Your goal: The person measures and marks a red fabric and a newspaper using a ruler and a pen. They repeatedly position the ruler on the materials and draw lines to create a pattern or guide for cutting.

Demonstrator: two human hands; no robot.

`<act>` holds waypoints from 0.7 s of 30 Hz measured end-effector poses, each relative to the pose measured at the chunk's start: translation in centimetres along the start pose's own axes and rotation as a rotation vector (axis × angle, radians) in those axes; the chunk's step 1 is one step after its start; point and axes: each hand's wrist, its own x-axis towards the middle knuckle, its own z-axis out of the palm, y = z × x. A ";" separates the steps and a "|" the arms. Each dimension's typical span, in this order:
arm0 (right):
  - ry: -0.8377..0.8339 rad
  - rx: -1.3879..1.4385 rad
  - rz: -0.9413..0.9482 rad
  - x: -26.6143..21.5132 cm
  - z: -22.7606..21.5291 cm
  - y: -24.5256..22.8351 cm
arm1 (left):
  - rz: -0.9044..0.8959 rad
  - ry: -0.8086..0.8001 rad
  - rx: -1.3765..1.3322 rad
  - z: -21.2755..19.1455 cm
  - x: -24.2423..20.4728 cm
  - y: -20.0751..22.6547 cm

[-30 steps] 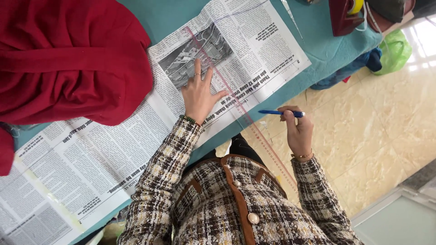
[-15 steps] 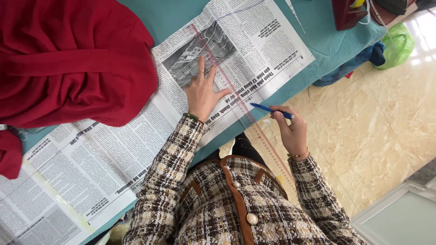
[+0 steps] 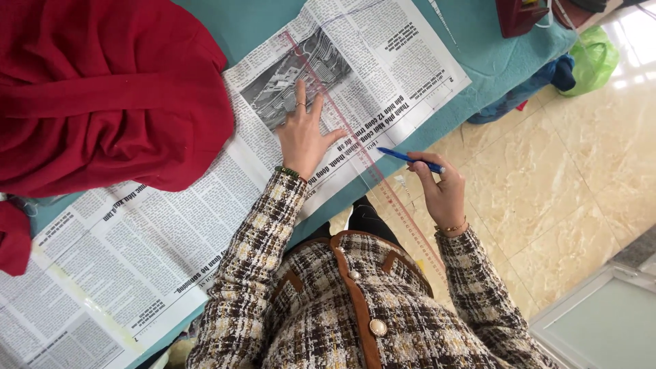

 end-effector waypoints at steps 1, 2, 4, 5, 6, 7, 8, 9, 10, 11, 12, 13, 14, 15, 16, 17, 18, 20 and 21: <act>0.001 -0.011 -0.003 0.0 0.0 0.0 | -0.008 -0.010 0.012 -0.1 0.0 0.0; 0.002 -0.011 -0.001 0.0 0.0 0.3 | -0.007 -0.011 0.013 -0.2 0.0 0.0; 0.005 -0.026 0.013 -0.1 -0.1 0.7 | -0.003 -0.008 0.025 -0.4 -0.1 0.1; 0.004 -0.025 0.013 -0.2 -0.1 1.0 | -0.003 -0.009 0.026 -0.4 -0.1 0.2; 0.003 -0.020 0.019 -0.2 -0.1 1.2 | -0.004 -0.012 0.024 -0.4 -0.1 0.2; 0.000 -0.015 0.023 -0.2 0.0 1.5 | -0.005 -0.014 0.022 -0.4 -0.1 0.1; -0.001 -0.014 0.023 -0.2 0.0 1.5 | -0.006 -0.014 0.022 -0.4 -0.1 0.1; -0.001 -0.016 0.023 -0.2 0.0 1.5 | -0.003 -0.006 0.020 -0.4 -0.1 0.1; -0.002 -0.017 0.022 -0.2 0.0 1.5 | 0.000 0.002 0.018 -0.3 -0.2 0.1; -0.003 -0.017 0.023 -0.1 0.1 1.6 | -0.001 0.002 0.018 -0.3 -0.1 0.1; -0.001 -0.027 0.016 -0.1 0.1 1.6 | 0.000 0.002 0.033 -0.2 -0.1 0.1; 0.003 -0.038 0.009 -0.1 0.1 1.6 | 0.002 0.002 0.048 -0.1 0.0 0.1; 0.003 -0.039 0.009 -0.2 0.1 1.7 | 0.002 0.001 0.047 -0.1 -0.1 0.0; 0.005 -0.057 -0.003 -0.2 0.1 1.8 | 0.003 0.009 0.046 -0.1 -0.1 0.0; 0.008 -0.075 -0.016 -0.1 0.1 2.0 | 0.005 0.017 0.044 -0.1 -0.2 0.0; 0.007 -0.076 -0.015 -0.1 0.0 2.0 | 0.005 0.016 0.043 -0.2 -0.1 0.0; 0.008 -0.073 -0.015 0.0 0.0 2.0 | 0.002 0.007 0.045 -0.2 0.0 0.1; 0.009 -0.071 -0.015 0.3 0.1 2.0 | -0.002 -0.002 0.046 -0.2 0.0 0.0; 0.000 -0.080 -0.015 0.4 0.2 2.1 | -0.001 0.002 0.046 -0.2 0.0 0.0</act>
